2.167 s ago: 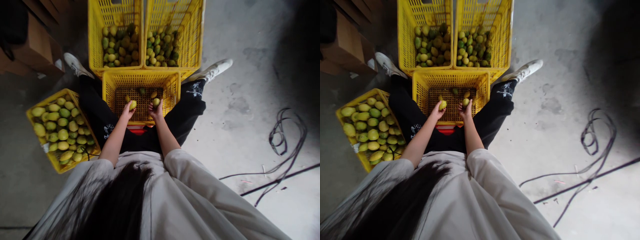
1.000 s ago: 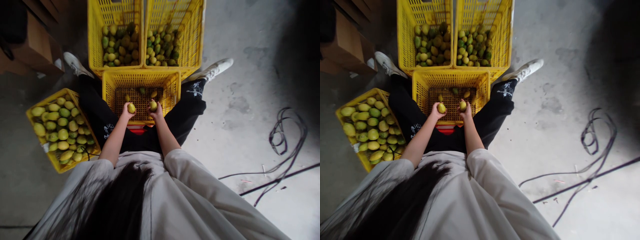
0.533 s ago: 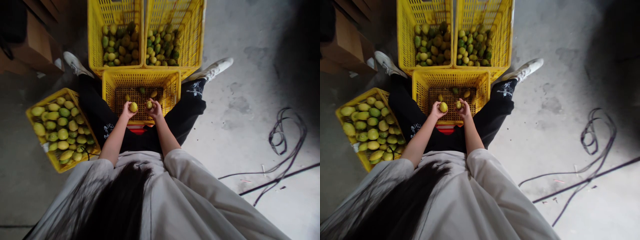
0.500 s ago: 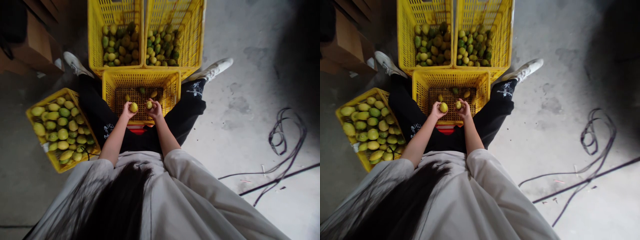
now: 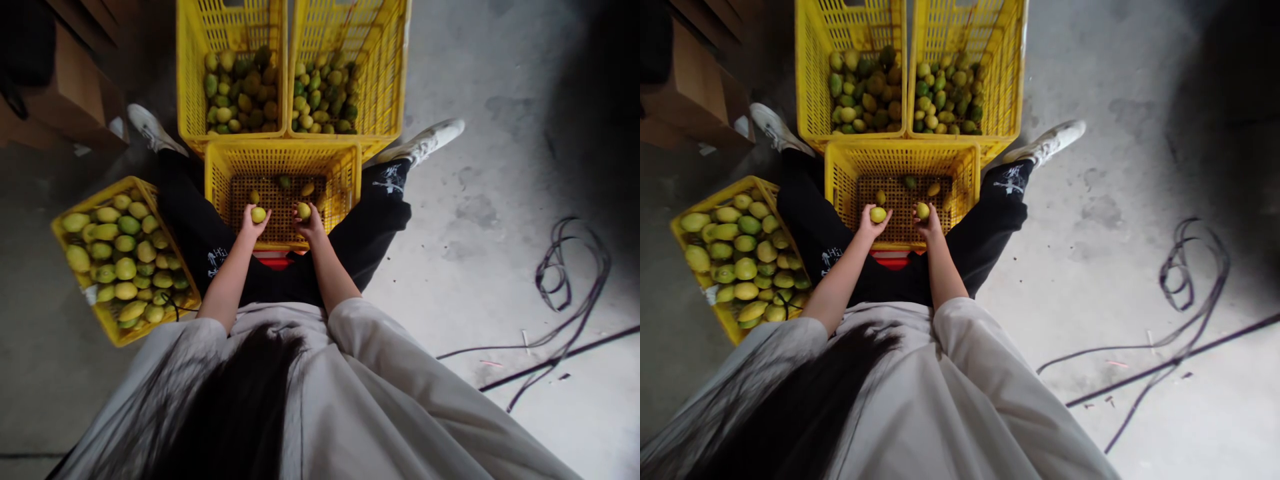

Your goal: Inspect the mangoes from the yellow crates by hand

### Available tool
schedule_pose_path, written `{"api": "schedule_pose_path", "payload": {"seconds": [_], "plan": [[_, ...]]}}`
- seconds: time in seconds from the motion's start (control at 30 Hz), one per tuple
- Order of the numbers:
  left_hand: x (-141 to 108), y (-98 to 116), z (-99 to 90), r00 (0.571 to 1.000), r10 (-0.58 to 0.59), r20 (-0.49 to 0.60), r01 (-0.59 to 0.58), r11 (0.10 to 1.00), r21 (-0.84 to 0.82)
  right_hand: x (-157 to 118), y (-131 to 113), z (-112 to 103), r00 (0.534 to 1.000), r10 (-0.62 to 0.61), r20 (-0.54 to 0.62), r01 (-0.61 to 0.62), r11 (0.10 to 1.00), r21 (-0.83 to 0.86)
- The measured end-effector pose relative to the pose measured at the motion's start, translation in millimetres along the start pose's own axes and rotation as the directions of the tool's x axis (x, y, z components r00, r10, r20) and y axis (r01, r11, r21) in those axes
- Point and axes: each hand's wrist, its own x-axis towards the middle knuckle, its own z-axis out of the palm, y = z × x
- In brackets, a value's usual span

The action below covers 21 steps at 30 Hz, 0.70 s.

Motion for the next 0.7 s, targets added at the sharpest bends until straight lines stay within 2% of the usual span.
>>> {"api": "schedule_pose_path", "payload": {"seconds": [0.1, 0.2, 0.3, 0.43, 0.57, 0.7], "plan": [[-2.0, -2.9, 0.7, 0.998, 0.015, -0.059, -0.012, 0.999, 0.043, -1.6, 0.2, 2.9, 0.998, -0.048, -0.048, 0.047, 0.998, -0.037], [-3.1, -6.3, 0.9, 0.999, -0.035, -0.039, 0.038, 0.996, 0.084, -1.7, 3.5, 7.8, 0.986, -0.125, -0.115, 0.116, 0.990, -0.078], [-2.4, -7.1, -0.4, 0.992, -0.120, -0.035, 0.123, 0.987, 0.100, -2.6, 5.6, 11.0, 0.974, -0.156, -0.164, 0.153, 0.988, -0.029], [-0.2, -5.1, -2.0, 0.981, -0.178, -0.075, 0.187, 0.974, 0.128, -5.7, 2.6, 8.1, 0.982, -0.132, -0.132, 0.131, 0.991, -0.018], [1.3, -5.1, -1.0, 0.985, -0.157, -0.071, 0.165, 0.978, 0.129, -7.6, -1.5, 4.7, 0.989, -0.090, -0.116, 0.089, 0.996, -0.018], [2.5, -7.7, -0.4, 0.997, -0.035, -0.069, 0.043, 0.993, 0.106, -7.9, -1.3, 8.5, 0.993, -0.062, -0.105, 0.062, 0.998, 0.000]]}}
